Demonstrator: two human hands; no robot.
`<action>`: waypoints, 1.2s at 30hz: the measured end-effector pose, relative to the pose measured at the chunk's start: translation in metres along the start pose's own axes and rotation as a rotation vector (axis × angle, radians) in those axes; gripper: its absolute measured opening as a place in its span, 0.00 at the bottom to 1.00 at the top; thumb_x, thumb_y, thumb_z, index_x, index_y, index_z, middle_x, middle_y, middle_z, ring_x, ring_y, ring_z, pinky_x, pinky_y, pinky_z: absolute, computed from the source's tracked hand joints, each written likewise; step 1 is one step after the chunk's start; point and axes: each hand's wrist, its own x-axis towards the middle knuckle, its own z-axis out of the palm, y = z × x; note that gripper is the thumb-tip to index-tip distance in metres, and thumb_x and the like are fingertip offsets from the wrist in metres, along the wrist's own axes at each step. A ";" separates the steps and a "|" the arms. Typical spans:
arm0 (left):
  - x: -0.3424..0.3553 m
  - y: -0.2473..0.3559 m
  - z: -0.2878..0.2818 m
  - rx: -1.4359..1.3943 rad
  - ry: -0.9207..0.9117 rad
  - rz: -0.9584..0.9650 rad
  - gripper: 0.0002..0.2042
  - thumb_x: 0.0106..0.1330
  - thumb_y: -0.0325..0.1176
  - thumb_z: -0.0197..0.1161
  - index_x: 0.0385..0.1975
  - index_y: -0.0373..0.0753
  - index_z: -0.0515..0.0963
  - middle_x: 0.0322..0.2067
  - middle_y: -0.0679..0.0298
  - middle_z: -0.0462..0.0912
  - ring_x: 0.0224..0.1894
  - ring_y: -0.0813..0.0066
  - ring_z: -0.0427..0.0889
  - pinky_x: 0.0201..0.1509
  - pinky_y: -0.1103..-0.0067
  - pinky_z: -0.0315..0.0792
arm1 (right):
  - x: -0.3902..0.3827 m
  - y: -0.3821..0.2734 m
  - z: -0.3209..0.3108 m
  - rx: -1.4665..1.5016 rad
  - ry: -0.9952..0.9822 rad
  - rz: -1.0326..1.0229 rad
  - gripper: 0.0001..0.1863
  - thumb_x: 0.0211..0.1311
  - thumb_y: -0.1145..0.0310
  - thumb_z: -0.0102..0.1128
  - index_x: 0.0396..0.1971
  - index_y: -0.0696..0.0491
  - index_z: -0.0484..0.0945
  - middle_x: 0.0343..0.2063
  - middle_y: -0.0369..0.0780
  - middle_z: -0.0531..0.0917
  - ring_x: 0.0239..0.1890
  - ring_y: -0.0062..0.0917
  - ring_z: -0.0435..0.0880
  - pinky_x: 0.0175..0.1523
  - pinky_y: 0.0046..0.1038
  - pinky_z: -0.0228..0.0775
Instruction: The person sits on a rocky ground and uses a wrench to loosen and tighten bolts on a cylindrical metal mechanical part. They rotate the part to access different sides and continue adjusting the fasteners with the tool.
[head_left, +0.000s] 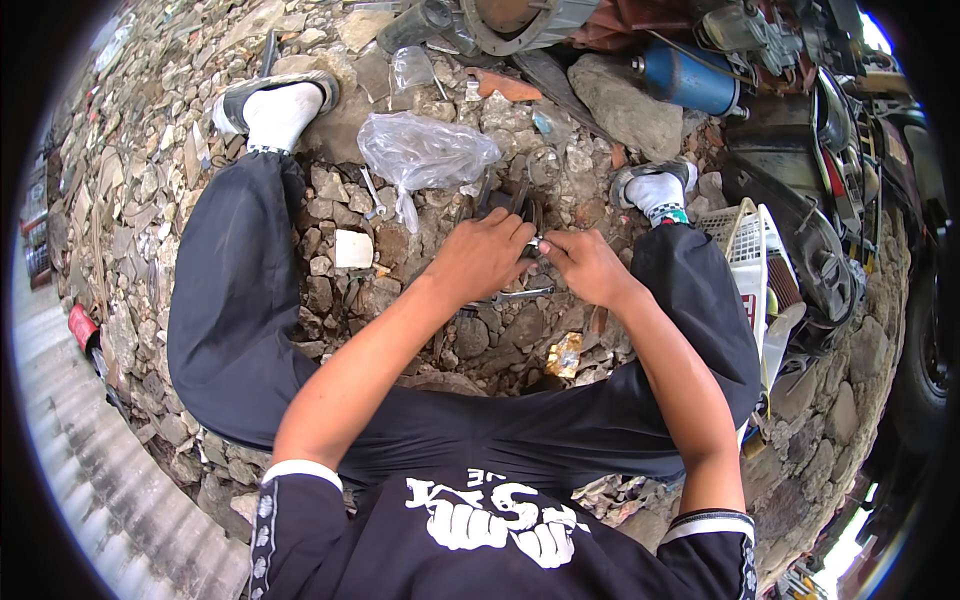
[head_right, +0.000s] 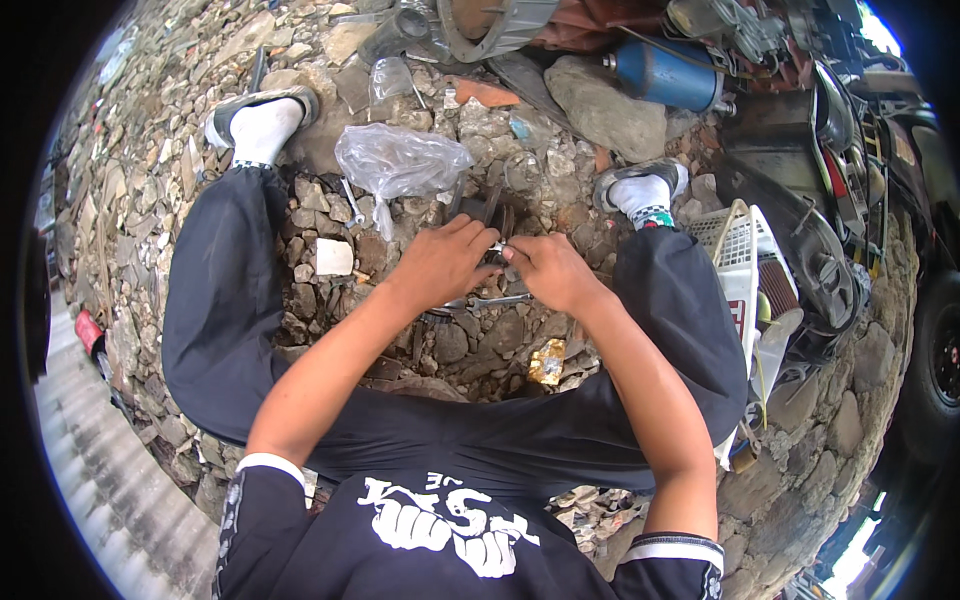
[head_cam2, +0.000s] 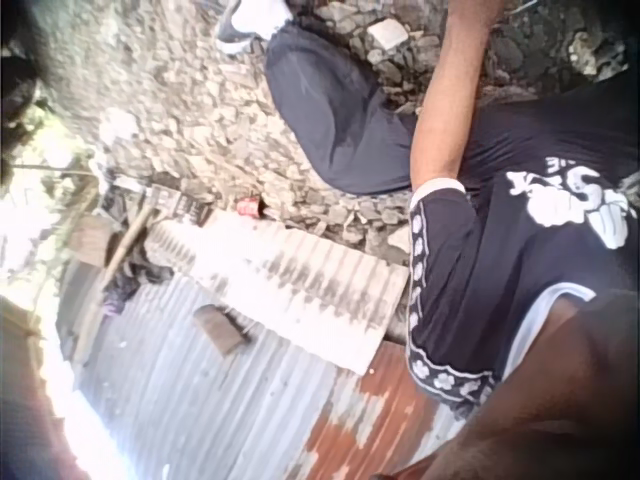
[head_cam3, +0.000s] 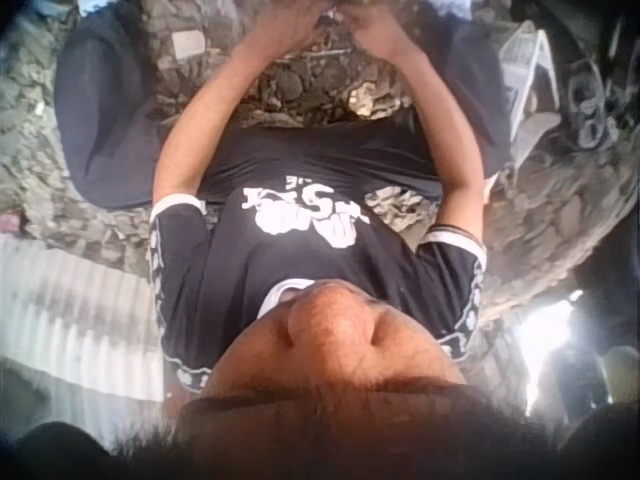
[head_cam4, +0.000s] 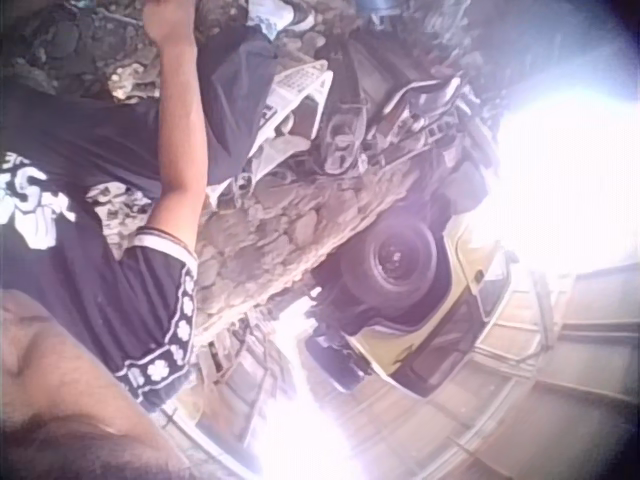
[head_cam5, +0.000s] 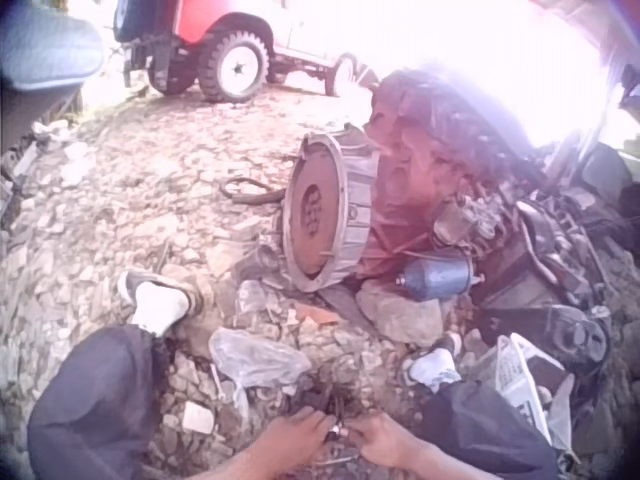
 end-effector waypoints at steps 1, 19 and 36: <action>0.000 -0.004 0.004 0.033 -0.030 0.023 0.18 0.68 0.45 0.67 0.47 0.38 0.75 0.39 0.59 0.82 0.49 0.61 0.83 0.44 0.69 0.82 | -0.001 -0.001 0.002 -0.001 -0.004 0.013 0.13 0.73 0.65 0.57 0.34 0.60 0.82 0.27 0.57 0.81 0.37 0.57 0.81 0.43 0.49 0.71; -0.043 -0.018 0.033 -0.188 0.221 -0.399 0.32 0.65 0.37 0.71 0.68 0.34 0.68 0.64 0.47 0.71 0.68 0.44 0.67 0.73 0.58 0.64 | 0.005 0.053 -0.003 -0.041 0.269 0.221 0.14 0.72 0.60 0.58 0.39 0.58 0.84 0.32 0.56 0.85 0.39 0.57 0.83 0.47 0.48 0.75; -0.041 -0.012 0.078 -0.210 -0.132 -1.011 0.49 0.43 0.47 0.87 0.58 0.25 0.65 0.56 0.44 0.70 0.62 0.42 0.74 0.64 0.60 0.74 | 0.068 0.015 0.015 0.730 -0.403 0.810 0.27 0.74 0.59 0.53 0.58 0.69 0.71 0.43 0.60 0.84 0.42 0.43 0.89 0.44 0.45 0.88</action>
